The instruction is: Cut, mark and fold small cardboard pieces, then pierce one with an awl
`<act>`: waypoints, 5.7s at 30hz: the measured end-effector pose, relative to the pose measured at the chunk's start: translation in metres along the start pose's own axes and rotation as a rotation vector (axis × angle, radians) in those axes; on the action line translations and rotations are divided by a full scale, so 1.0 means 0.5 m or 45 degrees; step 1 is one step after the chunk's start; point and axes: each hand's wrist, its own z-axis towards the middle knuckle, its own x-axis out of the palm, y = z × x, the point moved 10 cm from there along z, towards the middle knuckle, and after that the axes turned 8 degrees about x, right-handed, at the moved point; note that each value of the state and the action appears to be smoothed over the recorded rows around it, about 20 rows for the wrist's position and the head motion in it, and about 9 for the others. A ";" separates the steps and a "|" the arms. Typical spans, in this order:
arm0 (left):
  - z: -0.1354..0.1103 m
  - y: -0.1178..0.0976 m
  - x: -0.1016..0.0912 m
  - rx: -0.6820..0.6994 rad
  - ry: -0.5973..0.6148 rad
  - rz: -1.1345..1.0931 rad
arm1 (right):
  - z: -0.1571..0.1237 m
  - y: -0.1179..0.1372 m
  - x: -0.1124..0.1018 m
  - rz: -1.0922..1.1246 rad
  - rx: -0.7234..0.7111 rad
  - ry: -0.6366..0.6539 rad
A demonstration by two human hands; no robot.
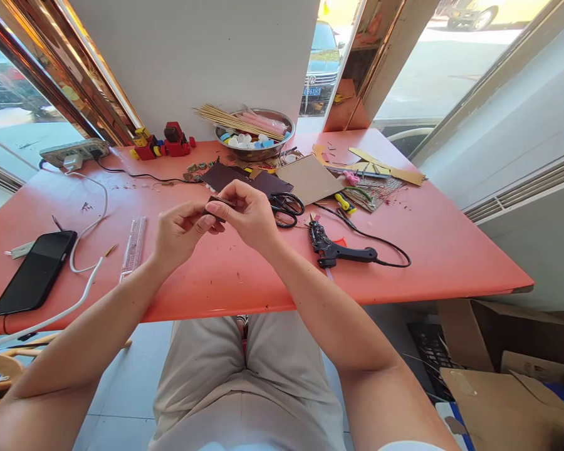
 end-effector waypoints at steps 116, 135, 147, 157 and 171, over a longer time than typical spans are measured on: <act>0.014 0.016 -0.027 -0.096 -0.018 -0.003 | -0.008 0.006 -0.007 -0.082 0.199 0.312; 0.007 -0.006 -0.041 -0.033 0.061 0.290 | -0.010 -0.040 0.008 -0.241 0.406 0.333; 0.022 0.025 -0.039 -0.175 0.095 0.091 | -0.004 -0.050 0.012 -0.025 0.447 0.270; -0.043 0.076 0.026 -0.783 0.592 -0.200 | -0.018 -0.052 0.042 0.136 0.461 0.389; -0.019 0.088 0.005 -0.712 0.379 -0.427 | -0.006 -0.010 0.032 -0.058 0.085 0.417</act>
